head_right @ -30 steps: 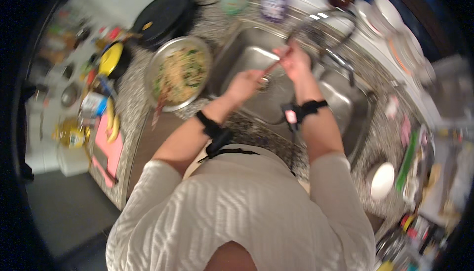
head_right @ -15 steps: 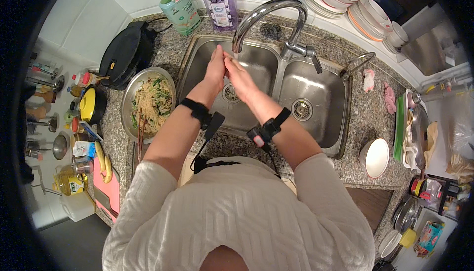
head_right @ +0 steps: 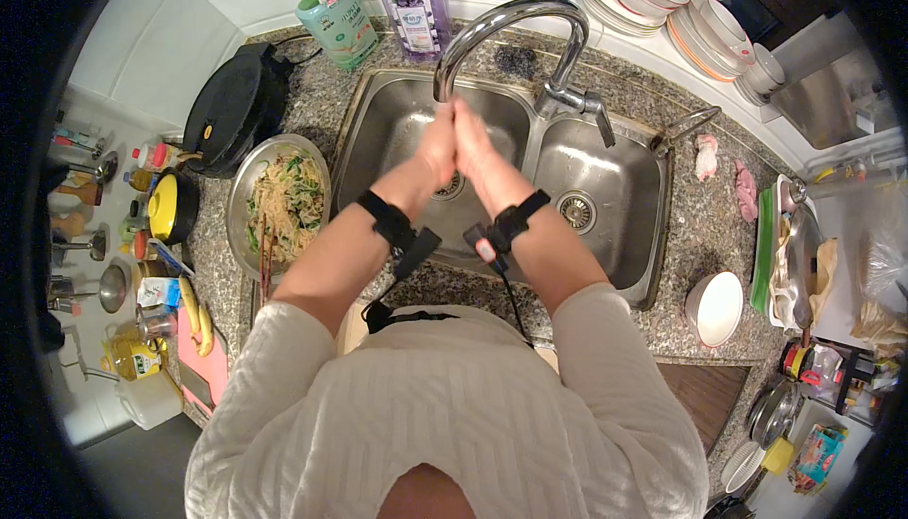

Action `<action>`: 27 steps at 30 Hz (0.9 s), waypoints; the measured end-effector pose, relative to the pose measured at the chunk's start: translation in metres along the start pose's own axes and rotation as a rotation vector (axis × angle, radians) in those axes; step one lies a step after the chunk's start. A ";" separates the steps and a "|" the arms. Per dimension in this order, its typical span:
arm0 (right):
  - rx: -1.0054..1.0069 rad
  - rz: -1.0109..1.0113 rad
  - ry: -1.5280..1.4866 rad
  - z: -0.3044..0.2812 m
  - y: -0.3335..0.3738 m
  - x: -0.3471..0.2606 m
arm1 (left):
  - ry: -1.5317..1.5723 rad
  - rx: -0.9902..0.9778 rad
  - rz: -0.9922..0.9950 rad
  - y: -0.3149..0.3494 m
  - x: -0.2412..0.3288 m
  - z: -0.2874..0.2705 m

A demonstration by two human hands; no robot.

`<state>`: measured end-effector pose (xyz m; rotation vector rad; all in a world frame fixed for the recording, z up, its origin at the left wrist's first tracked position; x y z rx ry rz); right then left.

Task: The person pours a beaten egg into a pot of boiling liquid on the stove and stirs it. They then wash chopsticks and a bowl in the sink, dry their hands, and add a powdered seasoning from a packet into a bowl of noodles.

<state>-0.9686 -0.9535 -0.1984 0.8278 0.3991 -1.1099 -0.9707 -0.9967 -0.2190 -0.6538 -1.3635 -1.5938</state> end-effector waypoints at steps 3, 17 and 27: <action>-0.066 0.022 0.034 0.004 -0.010 -0.003 | 0.007 -0.008 0.020 0.006 0.000 0.008; -0.209 -0.148 0.314 -0.001 0.001 0.014 | 0.046 0.255 -0.082 0.003 0.022 -0.047; -0.049 -0.560 0.565 -0.016 -0.031 -0.031 | -0.758 0.150 0.536 0.018 0.030 -0.032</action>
Point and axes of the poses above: each hand's wrist, its own y-axis away from the middle knuckle, its own z-axis out of the palm, x = y × z, the point moved 9 cm from there along -y, towards the middle knuckle, and after that the axes turned 9 degrees about -y, right-handed, at the moved point
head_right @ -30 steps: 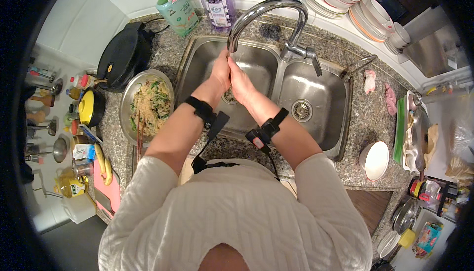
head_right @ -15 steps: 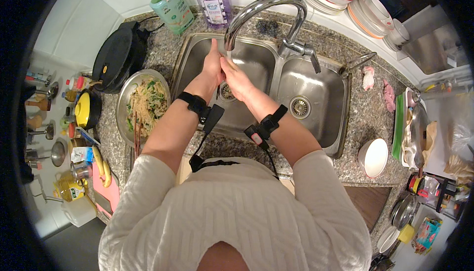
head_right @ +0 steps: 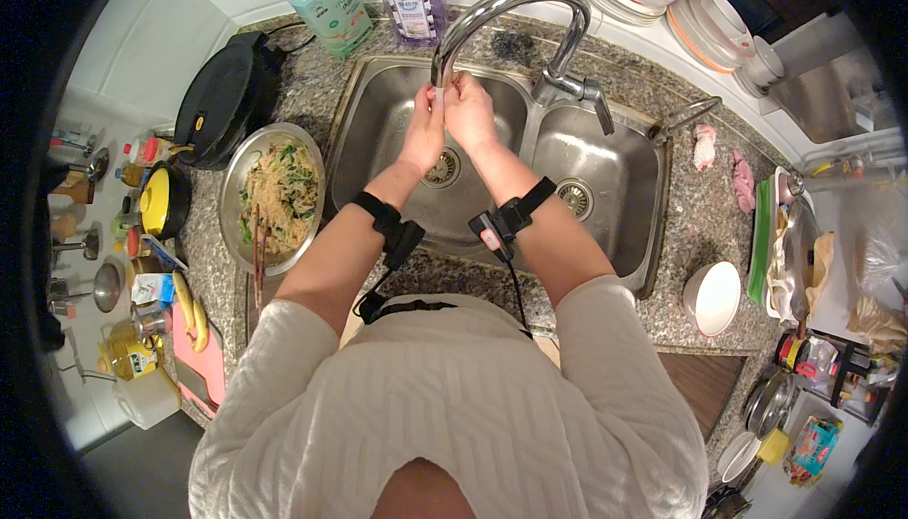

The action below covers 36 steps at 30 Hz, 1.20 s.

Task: The person pours a beaten egg into a pot of boiling liquid on the stove and stirs it. They then wash chopsticks and a bowl in the sink, dry their hands, and add a powdered seasoning from a packet into a bowl of noodles.

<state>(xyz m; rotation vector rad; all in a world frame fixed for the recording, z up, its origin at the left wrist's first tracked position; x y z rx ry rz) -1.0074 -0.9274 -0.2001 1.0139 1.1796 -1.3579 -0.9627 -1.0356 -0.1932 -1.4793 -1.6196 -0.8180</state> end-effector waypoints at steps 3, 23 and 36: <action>-0.029 0.140 0.145 -0.008 -0.009 -0.002 | -0.258 -0.039 0.137 0.024 -0.001 0.000; -0.322 0.272 -0.161 0.020 0.025 0.001 | -0.744 -0.305 -0.202 0.031 -0.065 0.005; -0.406 0.100 0.178 0.019 0.029 0.003 | -0.644 -0.274 0.041 0.005 -0.018 0.005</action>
Point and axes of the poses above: each hand's wrist, its own y-axis away from the middle knuckle, its own z-axis out of the palm, x = y × z, the point moved 9 cm from there along -y, towards the middle knuckle, and after that the axes turned 9 degrees about -y, right-handed, at the moved point
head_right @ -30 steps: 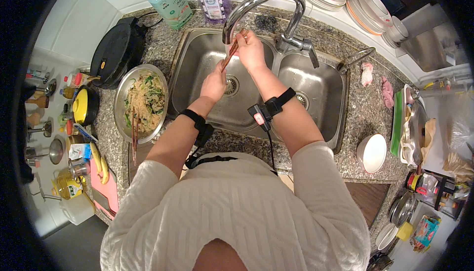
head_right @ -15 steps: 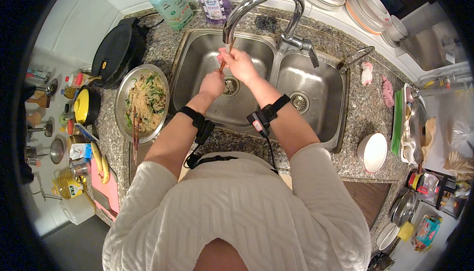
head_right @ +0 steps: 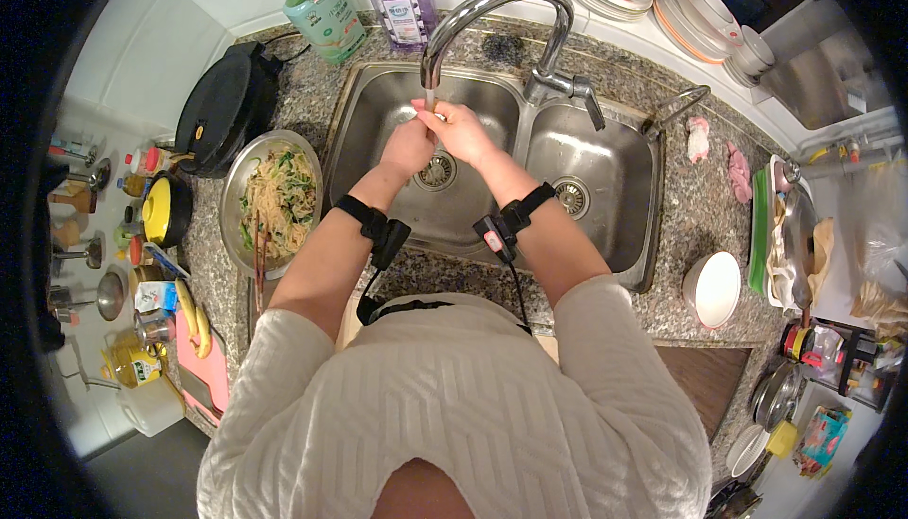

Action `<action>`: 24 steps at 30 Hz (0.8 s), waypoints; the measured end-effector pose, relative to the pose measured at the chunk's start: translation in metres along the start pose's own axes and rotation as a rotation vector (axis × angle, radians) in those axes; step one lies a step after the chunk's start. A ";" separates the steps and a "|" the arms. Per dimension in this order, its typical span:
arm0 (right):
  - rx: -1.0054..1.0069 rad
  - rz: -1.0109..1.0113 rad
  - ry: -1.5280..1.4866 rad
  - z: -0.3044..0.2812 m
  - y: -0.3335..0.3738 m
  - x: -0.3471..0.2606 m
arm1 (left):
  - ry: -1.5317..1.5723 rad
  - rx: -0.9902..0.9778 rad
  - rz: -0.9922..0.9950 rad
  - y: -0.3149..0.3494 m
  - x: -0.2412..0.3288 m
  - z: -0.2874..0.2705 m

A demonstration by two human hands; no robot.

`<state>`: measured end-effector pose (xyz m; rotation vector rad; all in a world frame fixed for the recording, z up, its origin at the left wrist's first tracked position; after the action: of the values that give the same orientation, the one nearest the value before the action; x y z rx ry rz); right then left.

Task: The person pours a beaten egg into a pot of boiling liquid on the stove and stirs it. They then wash chopsticks and a bowl in the sink, dry their hands, and add a powdered seasoning from a packet into a bowl of noodles.

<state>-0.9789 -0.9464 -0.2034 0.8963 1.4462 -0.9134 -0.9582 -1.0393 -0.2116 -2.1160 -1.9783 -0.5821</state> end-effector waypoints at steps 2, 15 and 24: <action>-0.002 0.012 0.009 -0.003 -0.002 -0.002 | 0.044 -0.007 -0.012 0.001 0.000 0.001; 0.059 -0.001 -0.061 -0.012 0.004 -0.041 | 0.505 -0.305 -0.045 0.008 -0.004 0.024; -0.002 -0.209 0.095 0.007 0.010 -0.051 | 0.553 -0.336 0.000 0.008 0.021 -0.015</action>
<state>-0.9643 -0.9501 -0.1533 0.8062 1.6453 -1.0342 -0.9523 -1.0271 -0.1886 -1.8319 -1.6477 -1.4056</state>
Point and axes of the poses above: each hand's wrist, its own y-axis away from the middle knuckle, its own z-axis out of the palm, x = y × z, the point moved 9 cm from there along -y, towards the middle knuckle, and after that the axes turned 9 degrees about -y, right-handed, at the moved point
